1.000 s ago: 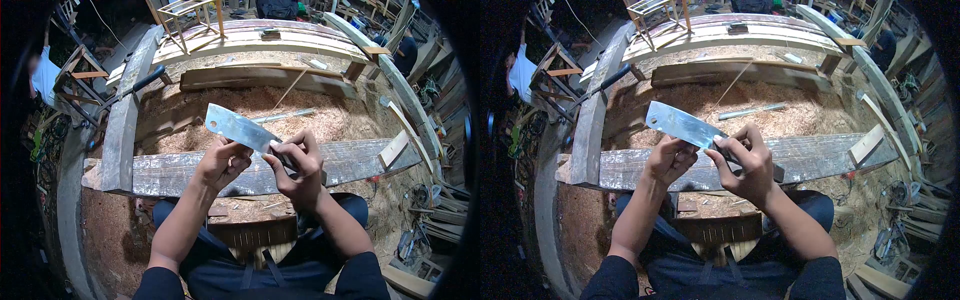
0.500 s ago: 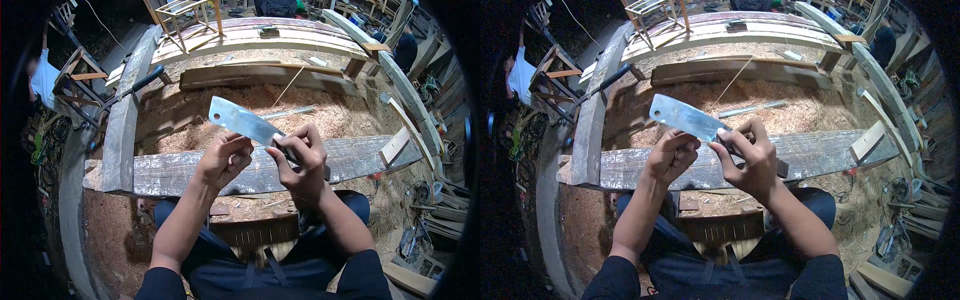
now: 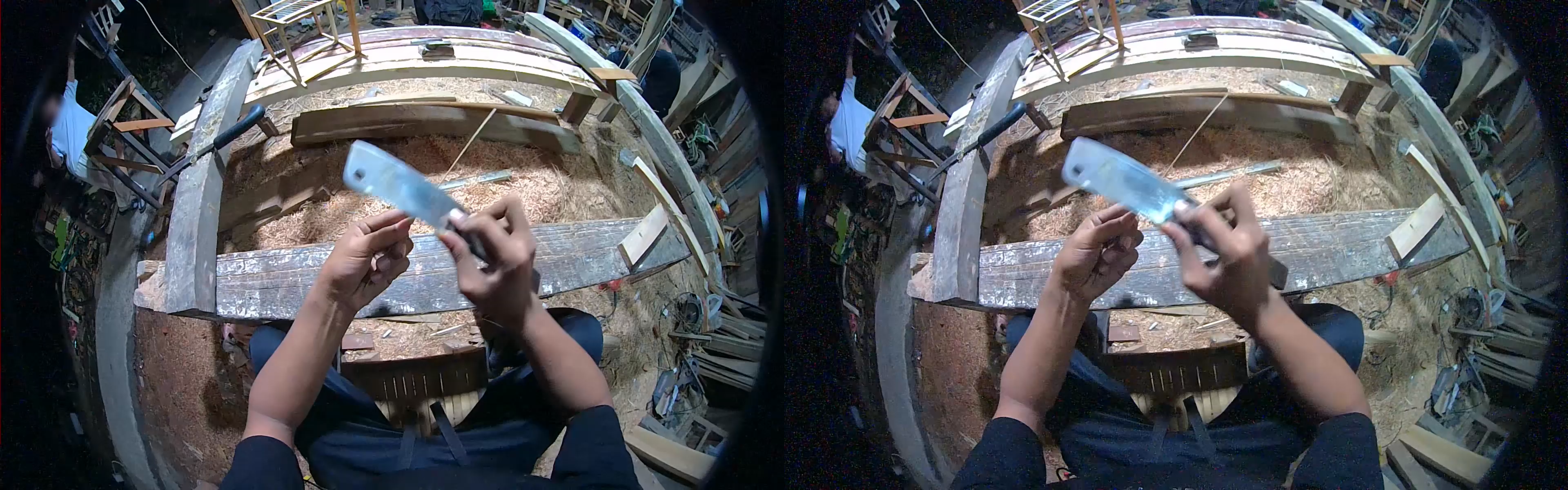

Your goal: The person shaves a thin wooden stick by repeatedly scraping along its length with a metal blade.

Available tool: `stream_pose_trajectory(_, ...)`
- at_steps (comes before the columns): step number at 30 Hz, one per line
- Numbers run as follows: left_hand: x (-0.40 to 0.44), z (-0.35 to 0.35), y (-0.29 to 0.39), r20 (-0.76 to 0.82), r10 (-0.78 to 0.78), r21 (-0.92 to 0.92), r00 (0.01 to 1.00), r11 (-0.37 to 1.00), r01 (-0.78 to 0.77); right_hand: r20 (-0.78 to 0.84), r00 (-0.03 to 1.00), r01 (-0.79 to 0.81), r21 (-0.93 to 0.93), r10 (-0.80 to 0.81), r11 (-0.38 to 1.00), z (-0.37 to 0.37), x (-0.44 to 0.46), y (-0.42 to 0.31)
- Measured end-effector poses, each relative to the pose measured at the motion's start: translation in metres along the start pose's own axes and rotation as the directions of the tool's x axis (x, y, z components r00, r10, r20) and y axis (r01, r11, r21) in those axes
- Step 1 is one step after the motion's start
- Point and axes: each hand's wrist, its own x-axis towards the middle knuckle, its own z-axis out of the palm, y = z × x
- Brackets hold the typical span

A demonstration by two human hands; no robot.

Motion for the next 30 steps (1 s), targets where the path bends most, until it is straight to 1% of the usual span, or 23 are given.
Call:
stream_pose_trajectory(1, 0.001, -0.002, -0.002, 0.006, 0.003, -0.003, 1.000, 1.000, -0.003, 0.073, 0.997, 0.032, 0.024, -0.034, 0.999, 0.001, -0.006, -0.002)
stream_pose_trajectory(3, 0.002, -0.008, -0.003, 0.069, 0.080, 0.124, 0.994, 0.988, -0.088, 0.109, 0.994, -0.025, 0.043, 0.020, 0.999, -0.003, -0.004, -0.013)
stream_pose_trajectory(4, 0.004, -0.007, -0.002, -0.022, 0.009, 0.079, 1.000, 0.997, -0.008, 0.059, 0.997, -0.050, 0.036, 0.048, 0.998, 0.000, -0.004, -0.007)
stream_pose_trajectory(5, 0.003, -0.004, 0.002, 0.027, -0.036, 0.042, 0.999, 0.998, 0.035, 0.010, 0.997, -0.071, 0.029, 0.070, 0.997, 0.002, -0.003, 0.000)
stream_pose_trajectory(7, 0.001, -0.002, 0.000, 0.007, -0.005, 0.066, 1.000, 0.998, 0.004, 0.007, 0.998, -0.068, 0.027, 0.068, 0.997, 0.000, -0.002, -0.002)
stream_pose_trajectory(9, 0.002, -0.002, -0.001, 0.000, 0.002, 0.081, 1.000, 0.997, -0.002, 0.062, 0.997, -0.059, 0.093, 0.053, 0.994, -0.001, -0.006, -0.008)
stream_pose_trajectory(10, 0.001, -0.004, -0.001, -0.018, 0.006, 0.100, 1.000, 0.995, -0.004, 0.040, 0.998, -0.050, 0.053, 0.048, 0.997, 0.001, -0.006, -0.002)
stream_pose_trajectory(11, 0.000, -0.007, -0.002, -0.022, 0.001, 0.103, 1.000, 0.995, 0.001, 0.017, 0.998, -0.069, 0.074, 0.068, 0.995, 0.003, -0.006, -0.003)
stream_pose_trajectory(13, 0.002, -0.010, -0.004, -0.078, -0.004, 0.121, 0.997, 0.993, 0.014, 0.074, 0.996, -0.062, 0.066, 0.057, 0.996, 0.001, -0.008, -0.006)
stream_pose_trajectory(14, 0.000, -0.009, -0.002, 0.033, 0.010, 0.100, 0.999, 0.995, -0.013, 0.072, 0.996, -0.059, 0.063, 0.055, 0.996, 0.000, -0.007, -0.005)
stream_pose_trajectory(15, 0.000, -0.005, 0.000, 0.034, 0.010, 0.102, 0.999, 0.995, -0.013, 0.058, 0.996, -0.066, 0.056, 0.062, 0.996, -0.001, -0.006, -0.004)
stream_pose_trajectory(16, 0.001, 0.000, 0.000, 0.020, 0.001, 0.066, 1.000, 0.998, -0.002, 0.047, 0.996, -0.077, 0.052, 0.074, 0.996, -0.001, -0.006, -0.004)
stream_pose_trajectory(17, 0.000, 0.001, 0.000, 0.008, -0.008, 0.029, 1.000, 1.000, 0.008, -0.006, 0.995, -0.097, 0.066, 0.098, 0.993, 0.001, -0.003, -0.004)
stream_pose_trajectory(19, 0.001, -0.004, -0.002, 0.029, -0.004, 0.000, 1.000, 1.000, 0.004, 0.025, 0.999, -0.041, 0.037, 0.040, 0.998, 0.002, -0.007, 0.000)
stream_pose_trajectory(21, 0.001, -0.012, -0.002, 0.116, 0.015, 0.102, 0.993, 0.994, -0.027, 0.049, 0.999, 0.005, 0.094, -0.009, 0.996, 0.002, -0.009, -0.005)
stream_pose_trajectory(22, 0.001, -0.010, -0.002, 0.010, -0.002, 0.110, 1.000, 0.994, 0.001, 0.060, 0.998, -0.022, 0.044, 0.019, 0.999, 0.001, -0.007, -0.002)
stream_pose_trajectory(23, 0.000, -0.007, -0.001, 0.003, -0.009, 0.114, 1.000, 0.993, 0.008, -0.009, 0.996, -0.093, 0.051, 0.094, 0.994, 0.003, -0.004, -0.001)
stream_pose_trajectory(25, -0.001, 0.003, 0.000, -0.001, -0.025, 0.050, 1.000, 0.998, 0.025, 0.018, 0.998, -0.064, -0.022, 0.064, 0.998, -0.005, 0.002, -0.001)
stream_pose_trajectory(26, 0.000, -0.008, -0.001, 0.032, -0.039, 0.076, 0.999, 0.996, 0.037, 0.039, 0.999, -0.036, 0.041, 0.035, 0.999, -0.002, -0.003, -0.003)
stream_pose_trajectory(27, 0.001, -0.009, 0.001, 0.117, 0.004, 0.135, 0.993, 0.991, -0.020, 0.057, 0.998, -0.014, 0.106, 0.008, 0.994, 0.002, -0.010, -0.005)
stream_pose_trajectory(28, 0.003, -0.007, -0.002, 0.026, -0.002, 0.114, 1.000, 0.993, -0.001, 0.039, 0.999, -0.009, 0.079, 0.006, 0.997, 0.003, -0.009, -0.003)
stream_pose_trajectory(29, 0.004, -0.004, -0.003, -0.070, -0.012, 0.094, 0.997, 0.995, 0.019, 0.066, 0.996, -0.066, -0.018, 0.067, 0.998, -0.001, -0.007, 0.004)
stream_pose_trajectory(30, 0.002, -0.005, -0.003, -0.073, -0.016, 0.097, 0.997, 0.995, 0.023, -0.022, 0.993, -0.113, -0.006, 0.113, 0.994, -0.002, -0.002, 0.014)
